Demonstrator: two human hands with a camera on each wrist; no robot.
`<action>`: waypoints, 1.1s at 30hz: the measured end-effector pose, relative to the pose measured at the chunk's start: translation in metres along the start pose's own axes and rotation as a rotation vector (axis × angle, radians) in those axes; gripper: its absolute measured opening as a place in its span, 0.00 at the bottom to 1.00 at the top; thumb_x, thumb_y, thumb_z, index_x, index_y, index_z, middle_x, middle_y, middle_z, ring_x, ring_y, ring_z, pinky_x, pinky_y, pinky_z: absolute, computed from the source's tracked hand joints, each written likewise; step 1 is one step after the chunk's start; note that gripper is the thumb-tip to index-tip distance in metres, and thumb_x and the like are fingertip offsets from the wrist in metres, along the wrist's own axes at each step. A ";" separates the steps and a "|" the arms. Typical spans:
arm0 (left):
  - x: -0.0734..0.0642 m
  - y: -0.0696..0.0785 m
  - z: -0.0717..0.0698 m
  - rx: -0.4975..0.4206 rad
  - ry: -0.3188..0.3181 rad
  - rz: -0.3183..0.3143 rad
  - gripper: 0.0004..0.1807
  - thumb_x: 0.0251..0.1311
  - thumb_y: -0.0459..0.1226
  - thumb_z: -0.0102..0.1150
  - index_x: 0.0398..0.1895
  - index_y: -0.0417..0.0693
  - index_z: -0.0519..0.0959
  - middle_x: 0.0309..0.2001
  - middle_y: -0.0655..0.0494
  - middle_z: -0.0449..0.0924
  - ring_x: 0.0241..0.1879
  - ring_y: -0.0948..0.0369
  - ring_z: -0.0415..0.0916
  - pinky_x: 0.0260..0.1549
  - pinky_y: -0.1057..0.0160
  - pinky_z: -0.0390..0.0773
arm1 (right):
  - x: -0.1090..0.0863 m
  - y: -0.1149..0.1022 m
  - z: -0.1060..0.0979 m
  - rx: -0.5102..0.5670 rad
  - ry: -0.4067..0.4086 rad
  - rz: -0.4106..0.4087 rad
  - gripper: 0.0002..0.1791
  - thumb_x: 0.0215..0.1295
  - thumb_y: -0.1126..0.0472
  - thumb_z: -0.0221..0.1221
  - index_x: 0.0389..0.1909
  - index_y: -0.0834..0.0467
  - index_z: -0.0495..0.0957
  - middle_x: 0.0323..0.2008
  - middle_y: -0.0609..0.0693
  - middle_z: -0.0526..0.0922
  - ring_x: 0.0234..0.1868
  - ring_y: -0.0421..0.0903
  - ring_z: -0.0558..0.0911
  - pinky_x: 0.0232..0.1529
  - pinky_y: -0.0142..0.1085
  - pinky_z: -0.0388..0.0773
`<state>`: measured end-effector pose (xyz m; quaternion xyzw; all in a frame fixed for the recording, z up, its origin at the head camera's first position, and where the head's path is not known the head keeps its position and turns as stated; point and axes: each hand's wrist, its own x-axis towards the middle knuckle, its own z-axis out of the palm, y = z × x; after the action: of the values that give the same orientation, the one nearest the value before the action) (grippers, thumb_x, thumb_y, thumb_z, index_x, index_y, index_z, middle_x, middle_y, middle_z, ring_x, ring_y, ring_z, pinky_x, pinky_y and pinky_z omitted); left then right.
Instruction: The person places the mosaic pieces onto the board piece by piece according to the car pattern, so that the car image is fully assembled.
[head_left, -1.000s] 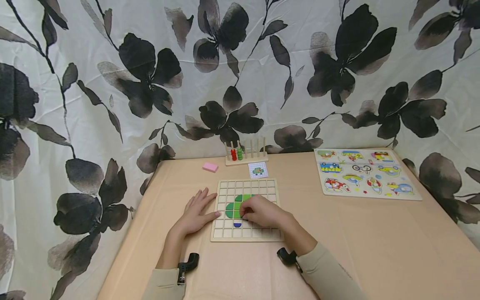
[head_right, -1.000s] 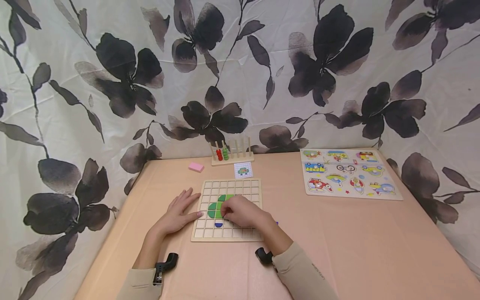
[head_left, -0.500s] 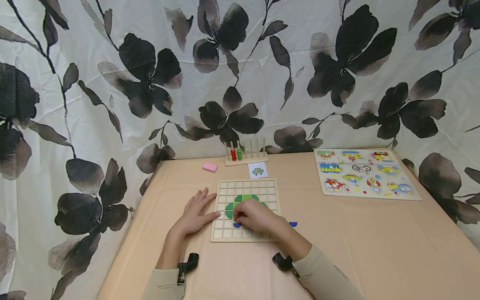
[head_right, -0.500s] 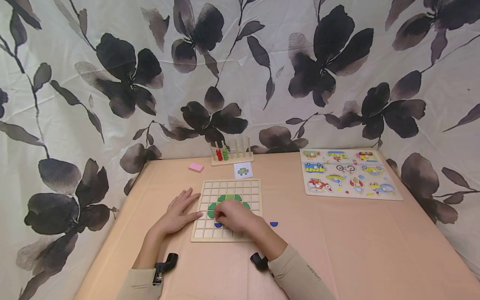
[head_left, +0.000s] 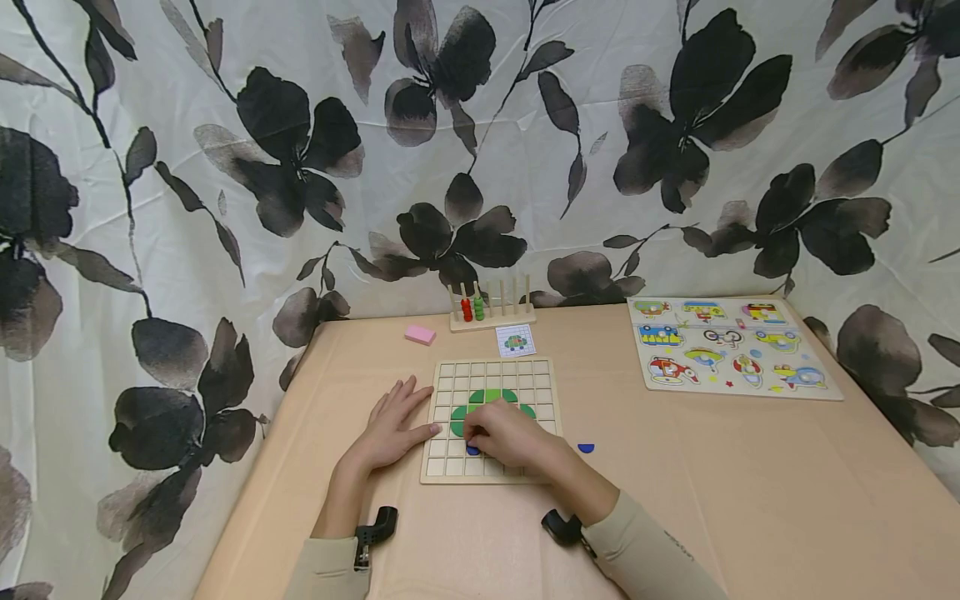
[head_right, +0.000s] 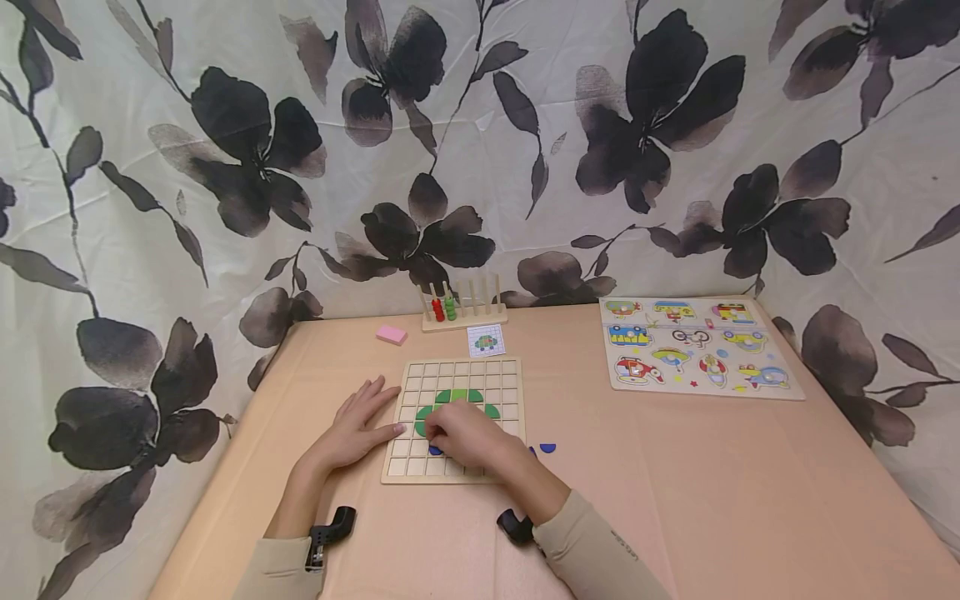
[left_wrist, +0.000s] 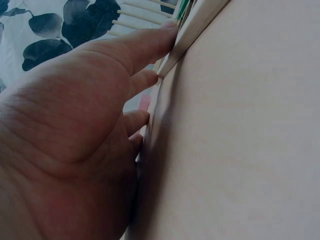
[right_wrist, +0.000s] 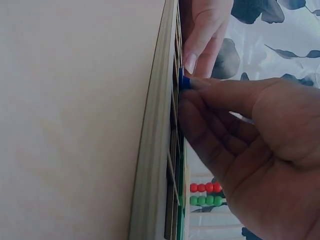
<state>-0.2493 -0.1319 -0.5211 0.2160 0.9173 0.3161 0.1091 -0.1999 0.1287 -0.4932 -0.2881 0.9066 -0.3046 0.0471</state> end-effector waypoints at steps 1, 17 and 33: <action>0.000 0.000 0.000 -0.002 0.000 0.000 0.42 0.67 0.57 0.65 0.80 0.56 0.64 0.85 0.44 0.43 0.85 0.44 0.32 0.80 0.39 0.32 | 0.000 0.000 0.000 -0.001 0.003 0.002 0.08 0.70 0.64 0.66 0.30 0.51 0.87 0.26 0.36 0.81 0.30 0.35 0.76 0.33 0.26 0.75; 0.001 0.000 0.001 -0.001 -0.001 -0.001 0.42 0.67 0.58 0.65 0.80 0.56 0.64 0.85 0.44 0.42 0.85 0.44 0.31 0.80 0.38 0.32 | 0.002 0.001 0.001 -0.056 0.010 0.017 0.09 0.69 0.64 0.67 0.28 0.50 0.88 0.26 0.37 0.84 0.29 0.34 0.76 0.33 0.25 0.76; 0.001 -0.002 0.001 -0.008 0.002 -0.010 0.43 0.66 0.60 0.64 0.80 0.57 0.64 0.85 0.45 0.42 0.85 0.44 0.31 0.80 0.38 0.31 | -0.030 0.035 -0.070 0.214 -0.088 0.147 0.08 0.68 0.58 0.69 0.45 0.55 0.90 0.35 0.41 0.87 0.37 0.43 0.79 0.39 0.36 0.79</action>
<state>-0.2502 -0.1319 -0.5231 0.2106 0.9173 0.3193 0.1105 -0.2105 0.2046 -0.4591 -0.2275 0.8846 -0.3825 0.1392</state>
